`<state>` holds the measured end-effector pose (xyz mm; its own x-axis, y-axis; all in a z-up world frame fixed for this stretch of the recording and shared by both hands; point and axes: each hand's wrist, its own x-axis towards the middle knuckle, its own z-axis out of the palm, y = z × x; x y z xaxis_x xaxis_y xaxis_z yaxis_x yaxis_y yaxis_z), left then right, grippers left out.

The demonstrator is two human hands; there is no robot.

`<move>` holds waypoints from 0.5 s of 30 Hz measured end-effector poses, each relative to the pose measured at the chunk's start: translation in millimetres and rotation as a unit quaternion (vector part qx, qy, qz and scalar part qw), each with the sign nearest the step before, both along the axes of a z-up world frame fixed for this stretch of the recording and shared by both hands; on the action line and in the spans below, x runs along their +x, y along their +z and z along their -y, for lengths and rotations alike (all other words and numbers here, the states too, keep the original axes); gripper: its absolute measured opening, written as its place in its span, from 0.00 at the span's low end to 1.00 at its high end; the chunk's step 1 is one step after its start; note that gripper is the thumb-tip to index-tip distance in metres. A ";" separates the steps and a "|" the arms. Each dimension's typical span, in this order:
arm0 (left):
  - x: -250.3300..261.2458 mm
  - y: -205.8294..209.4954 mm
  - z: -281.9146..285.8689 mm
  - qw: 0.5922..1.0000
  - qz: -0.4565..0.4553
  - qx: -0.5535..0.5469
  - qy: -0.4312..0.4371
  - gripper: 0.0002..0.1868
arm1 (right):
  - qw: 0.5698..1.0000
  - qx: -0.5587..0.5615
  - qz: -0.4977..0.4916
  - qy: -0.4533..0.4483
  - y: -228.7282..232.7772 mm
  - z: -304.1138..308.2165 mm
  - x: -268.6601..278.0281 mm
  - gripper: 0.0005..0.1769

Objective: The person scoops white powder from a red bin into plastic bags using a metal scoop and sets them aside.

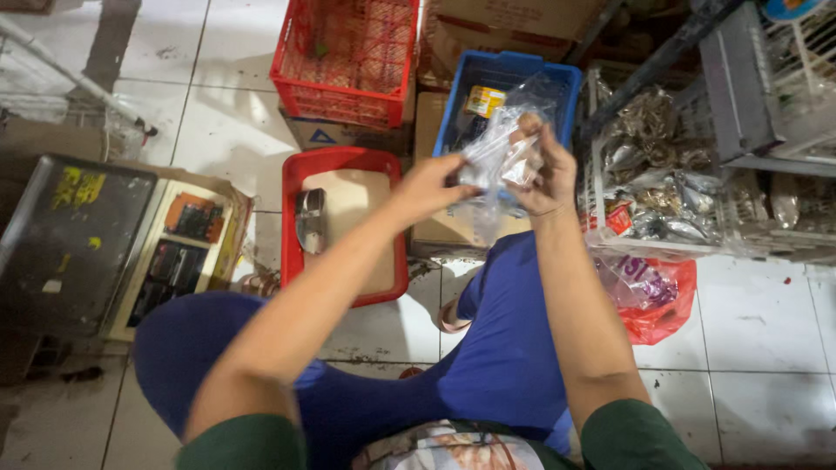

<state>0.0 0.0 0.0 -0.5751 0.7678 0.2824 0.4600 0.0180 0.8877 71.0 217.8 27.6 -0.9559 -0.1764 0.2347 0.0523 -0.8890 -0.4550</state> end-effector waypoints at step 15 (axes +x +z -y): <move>-14.9 -20.1 202.8 0.892 0.353 0.223 0.171 0.07 | 0.971 0.174 0.088 -0.140 -24.5 -26.4 -22.6 0.09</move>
<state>-14.9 -202.8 -20.1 -0.9100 0.4145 -0.0099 -0.1820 -0.3777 0.9079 48.3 244.2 3.1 -0.9977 0.0572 0.0367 -0.0657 -0.6730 -0.7367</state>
